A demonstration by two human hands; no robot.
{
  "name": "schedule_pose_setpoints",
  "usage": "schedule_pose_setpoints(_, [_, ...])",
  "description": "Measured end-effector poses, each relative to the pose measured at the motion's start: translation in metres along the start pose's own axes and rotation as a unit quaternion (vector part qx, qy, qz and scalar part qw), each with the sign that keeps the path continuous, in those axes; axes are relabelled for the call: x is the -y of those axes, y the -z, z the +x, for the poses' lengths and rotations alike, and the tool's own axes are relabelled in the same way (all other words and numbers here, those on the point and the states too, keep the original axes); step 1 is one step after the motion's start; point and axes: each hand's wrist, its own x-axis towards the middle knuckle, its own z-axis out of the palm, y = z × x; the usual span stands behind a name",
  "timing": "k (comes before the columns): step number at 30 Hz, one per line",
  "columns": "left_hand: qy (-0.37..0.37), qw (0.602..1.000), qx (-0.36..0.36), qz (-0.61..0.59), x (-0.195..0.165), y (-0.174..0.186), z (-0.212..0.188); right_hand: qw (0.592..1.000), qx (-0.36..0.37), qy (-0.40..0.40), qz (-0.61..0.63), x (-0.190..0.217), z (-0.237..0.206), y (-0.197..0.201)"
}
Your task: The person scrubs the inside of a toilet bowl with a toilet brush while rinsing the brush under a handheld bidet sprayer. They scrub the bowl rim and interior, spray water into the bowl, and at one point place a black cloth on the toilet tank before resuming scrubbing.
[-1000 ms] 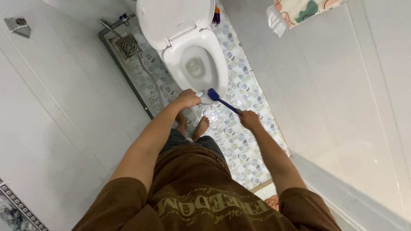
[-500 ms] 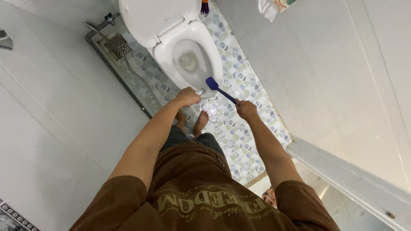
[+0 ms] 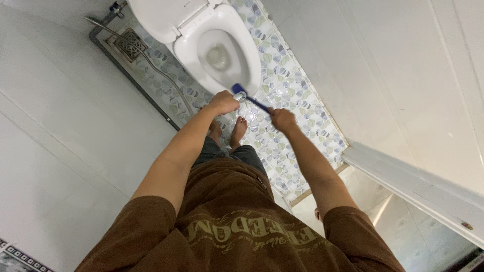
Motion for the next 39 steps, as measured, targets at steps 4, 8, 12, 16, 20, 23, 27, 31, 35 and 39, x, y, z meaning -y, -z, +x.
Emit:
schedule_pose_setpoints(4, [-0.007, 1.000, -0.025, 0.005, -0.005, -0.001, 0.002, 0.999, -0.009, -0.006, 0.032, 0.002, -0.002, -0.005])
schedule_pose_setpoints(8, [-0.016, 1.000, 0.004, 0.019, -0.002, -0.006, 0.008, 0.996, 0.005, -0.080, 0.034, 0.002, 0.000, -0.007])
schedule_pose_setpoints(12, [-0.031, 0.996, 0.023, 0.085, 0.000, -0.013, 0.014, 0.999, -0.022, -0.035, 0.017, 0.000, 0.002, -0.007])
schedule_pose_setpoints(16, [-0.031, 0.995, 0.015, 0.090, 0.000, -0.017, 0.016, 0.999, 0.010, 0.033, -0.017, -0.005, 0.004, -0.004])
schedule_pose_setpoints(20, [0.035, 0.999, 0.016, 0.033, -0.002, -0.019, 0.016, 0.999, 0.008, -0.040, 0.004, -0.014, 0.003, -0.002])
schedule_pose_setpoints(23, [-0.009, 0.999, -0.004, 0.052, -0.004, -0.023, 0.018, 0.999, -0.033, -0.034, 0.006, -0.020, 0.002, 0.000])
schedule_pose_setpoints(27, [-0.018, 0.999, -0.014, 0.047, -0.011, -0.028, 0.016, 0.999, 0.028, -0.012, -0.042, -0.025, -0.001, 0.004])
schedule_pose_setpoints(31, [-0.011, 0.999, 0.019, 0.040, -0.027, -0.024, 0.016, 0.999, -0.029, -0.014, -0.012, -0.023, -0.003, 0.007])
schedule_pose_setpoints(35, [-0.005, 1.000, 0.018, -0.014, -0.032, -0.014, 0.008, 1.000, -0.021, -0.019, -0.012, -0.016, -0.005, 0.008])
schedule_pose_setpoints(39, [-0.031, 0.999, 0.011, 0.002, -0.035, -0.008, 0.003, 0.999, 0.025, -0.016, 0.013, -0.010, -0.009, 0.009])
